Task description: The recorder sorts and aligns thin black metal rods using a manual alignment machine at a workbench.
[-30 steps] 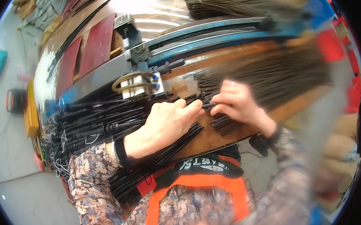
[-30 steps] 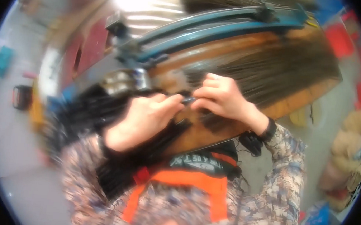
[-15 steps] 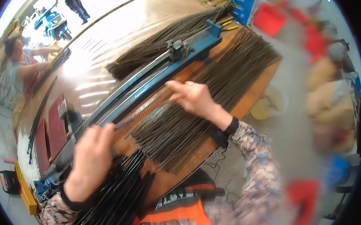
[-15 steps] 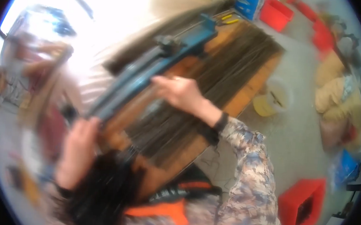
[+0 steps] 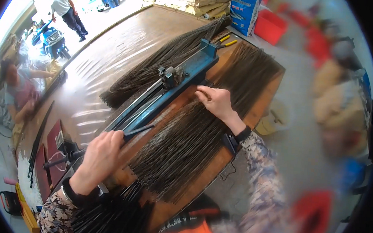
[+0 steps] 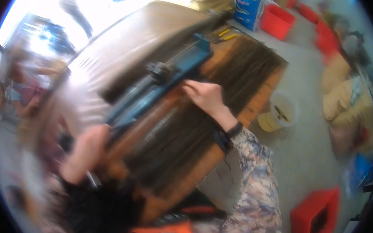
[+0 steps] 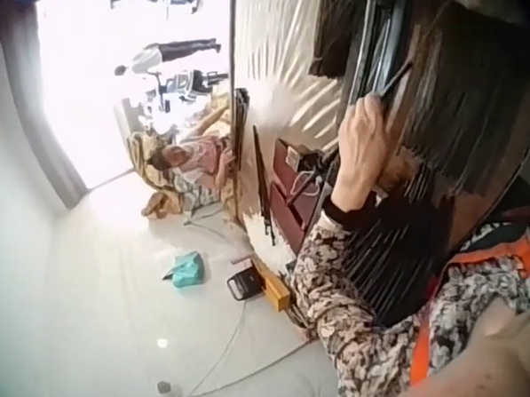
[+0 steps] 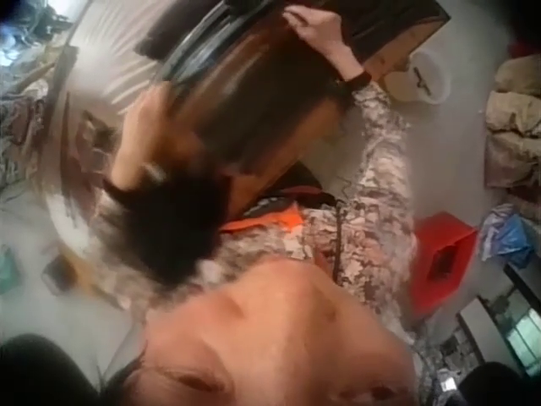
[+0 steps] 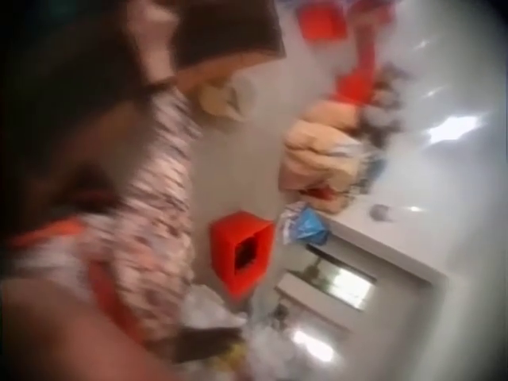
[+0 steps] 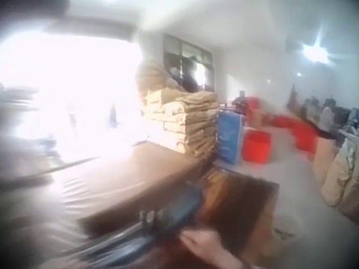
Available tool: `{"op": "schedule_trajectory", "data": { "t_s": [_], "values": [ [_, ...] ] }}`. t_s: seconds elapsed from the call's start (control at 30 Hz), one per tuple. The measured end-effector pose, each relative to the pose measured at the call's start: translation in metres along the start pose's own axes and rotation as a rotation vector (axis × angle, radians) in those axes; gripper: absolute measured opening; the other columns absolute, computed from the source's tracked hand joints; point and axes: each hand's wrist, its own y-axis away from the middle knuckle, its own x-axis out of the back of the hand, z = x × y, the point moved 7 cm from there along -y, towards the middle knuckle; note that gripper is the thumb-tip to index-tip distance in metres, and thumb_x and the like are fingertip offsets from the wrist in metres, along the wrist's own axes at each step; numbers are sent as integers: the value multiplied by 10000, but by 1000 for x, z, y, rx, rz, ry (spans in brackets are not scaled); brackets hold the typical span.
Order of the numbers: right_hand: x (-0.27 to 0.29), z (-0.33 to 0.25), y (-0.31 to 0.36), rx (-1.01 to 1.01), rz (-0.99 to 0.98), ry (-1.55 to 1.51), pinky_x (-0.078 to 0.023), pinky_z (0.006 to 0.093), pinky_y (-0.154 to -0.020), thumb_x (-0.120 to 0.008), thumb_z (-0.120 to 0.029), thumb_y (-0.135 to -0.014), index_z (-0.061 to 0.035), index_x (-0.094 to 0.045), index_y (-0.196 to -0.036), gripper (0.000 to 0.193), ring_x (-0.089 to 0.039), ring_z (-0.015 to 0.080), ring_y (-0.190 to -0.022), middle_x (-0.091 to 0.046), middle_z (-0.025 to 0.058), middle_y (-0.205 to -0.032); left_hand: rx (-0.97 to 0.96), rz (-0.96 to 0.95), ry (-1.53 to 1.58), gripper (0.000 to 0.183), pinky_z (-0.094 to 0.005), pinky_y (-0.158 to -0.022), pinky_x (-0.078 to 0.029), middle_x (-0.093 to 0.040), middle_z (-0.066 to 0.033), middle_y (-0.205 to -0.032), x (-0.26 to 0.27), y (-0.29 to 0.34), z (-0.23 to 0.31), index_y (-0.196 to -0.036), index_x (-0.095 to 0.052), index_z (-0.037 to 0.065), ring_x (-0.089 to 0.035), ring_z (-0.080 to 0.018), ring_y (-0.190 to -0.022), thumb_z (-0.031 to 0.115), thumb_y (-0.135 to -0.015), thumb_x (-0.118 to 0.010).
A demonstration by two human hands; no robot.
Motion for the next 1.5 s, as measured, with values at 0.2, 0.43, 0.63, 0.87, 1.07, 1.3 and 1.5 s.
{"op": "schedule_trajectory", "data": {
  "t_s": [0.2,0.43,0.63,0.87,1.07,1.3,1.5],
  "values": [
    [-14,-72,2,408,35,-208,-544,371,-572,-783,-239,-824,-88,-673,-1222,440,-677,272,-631,-664,107,-744,56,6,-141,355,-386,-571,-505,-535,-50,-719,16,-4,18,-1209,-599,147,-616,-246,-673,157,-863,-678],
    [-6,-180,7,506,-93,-190,-495,349,-787,-762,-260,-829,-23,-551,-1357,617,-635,241,-889,-651,46,-862,91,17,-221,294,-369,-540,-484,-526,-20,-683,46,8,24,-1165,-674,198,-598,-201,-627,177,-871,-670],
    [-21,-148,14,479,-81,-329,-470,358,-867,-727,-54,-818,-115,-731,-1132,320,-612,191,-870,-657,-10,-862,217,136,-276,308,-357,-560,-432,-487,-10,-656,65,52,22,-1145,-700,204,-528,-200,-619,159,-841,-699],
    [-45,-186,14,594,-36,-462,-445,283,-482,-802,-161,-782,-135,-731,-1161,386,-521,136,-545,-558,-7,-670,295,190,-292,323,-352,-522,-424,-496,-4,-674,60,97,18,-1139,-705,226,-530,-188,-591,142,-827,-695],
    [-43,-192,-5,669,48,-383,-452,344,-548,-715,-116,-882,-103,-684,-1208,328,-538,217,-592,-598,55,-743,416,308,-266,325,-391,-577,-475,-540,-71,-734,90,140,-1,-1155,-643,122,-576,-261,-653,49,-839,-654],
    [-100,-238,-48,336,-460,-370,-541,305,-646,-586,-93,-980,-34,-664,-1087,145,-690,169,-756,-695,102,-815,582,607,-328,290,-407,-686,-476,-588,-186,-874,204,249,-30,-1216,-628,36,-587,-375,-768,0,-929,-612],
    [-144,-388,-54,495,-711,-729,-563,268,-712,-686,-91,-928,-13,-721,-1016,123,-717,140,-811,-749,89,-892,749,591,-236,356,-383,-684,-486,-628,-200,-838,219,317,-21,-1281,-644,100,-608,-343,-745,29,-933,-625]
  ]
}}
